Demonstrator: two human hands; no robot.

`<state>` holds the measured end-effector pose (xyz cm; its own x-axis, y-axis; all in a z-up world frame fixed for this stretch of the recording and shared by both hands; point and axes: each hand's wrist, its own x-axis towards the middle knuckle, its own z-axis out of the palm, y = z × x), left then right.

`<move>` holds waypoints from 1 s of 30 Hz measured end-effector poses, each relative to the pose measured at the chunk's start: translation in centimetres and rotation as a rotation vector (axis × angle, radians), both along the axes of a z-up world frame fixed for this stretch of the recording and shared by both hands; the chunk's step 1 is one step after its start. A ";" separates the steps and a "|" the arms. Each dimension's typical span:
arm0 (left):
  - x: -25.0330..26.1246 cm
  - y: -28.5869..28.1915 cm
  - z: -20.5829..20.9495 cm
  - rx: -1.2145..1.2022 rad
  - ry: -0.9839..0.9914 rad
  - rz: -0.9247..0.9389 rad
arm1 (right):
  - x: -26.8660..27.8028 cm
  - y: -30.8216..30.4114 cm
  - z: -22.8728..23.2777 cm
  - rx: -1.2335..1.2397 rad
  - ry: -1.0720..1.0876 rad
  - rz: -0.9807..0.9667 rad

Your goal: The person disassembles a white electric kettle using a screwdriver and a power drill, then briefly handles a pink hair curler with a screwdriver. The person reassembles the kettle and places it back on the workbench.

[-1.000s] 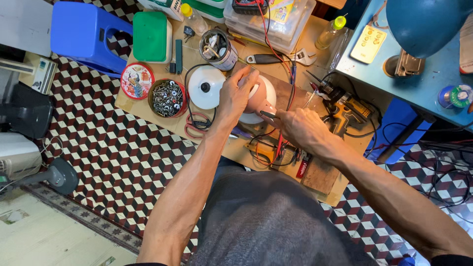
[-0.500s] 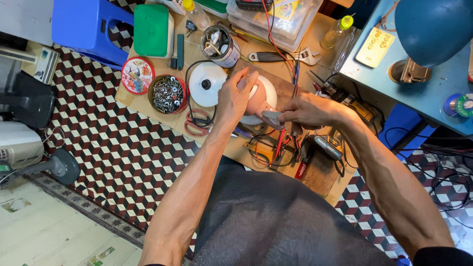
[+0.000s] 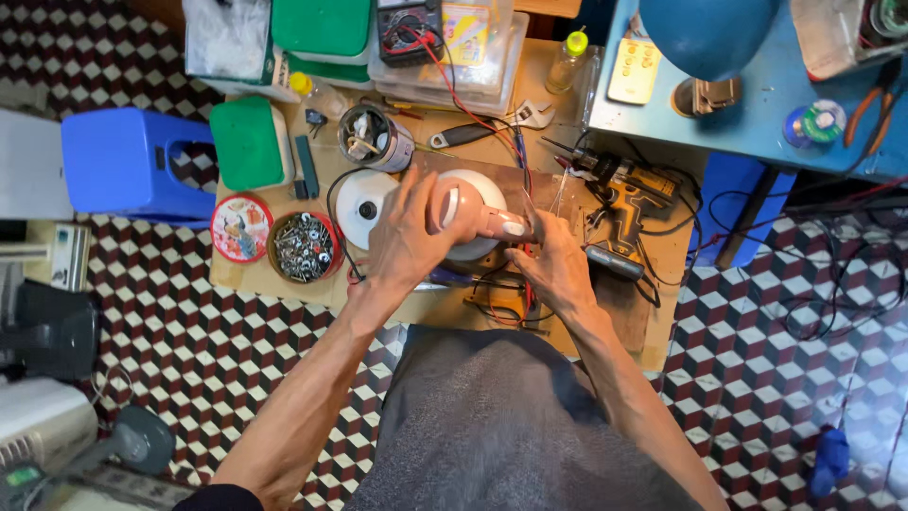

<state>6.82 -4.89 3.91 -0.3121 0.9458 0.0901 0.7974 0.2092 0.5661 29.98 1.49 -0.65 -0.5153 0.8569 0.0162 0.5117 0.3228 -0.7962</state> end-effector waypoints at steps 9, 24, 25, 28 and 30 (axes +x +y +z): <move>-1.3 4.9 -0.3 -0.044 0.323 -0.808 | -1.6 -0.8 -0.8 -0.260 -0.106 -0.241; -5.3 6.3 -0.8 0.138 -0.072 -0.578 | -1.5 -0.9 -1.0 -0.310 -0.047 -0.270; -6.0 5.8 -0.6 -0.012 -0.424 -0.435 | -1.4 -1.1 -1.3 -0.316 -0.011 -0.272; -8.8 4.1 0.9 -0.307 -1.339 -0.015 | -2.0 -1.2 -1.8 -0.370 0.093 -0.302; -10.0 2.5 1.5 -0.287 -1.823 0.165 | -2.2 -1.7 -1.4 -0.379 0.173 -0.316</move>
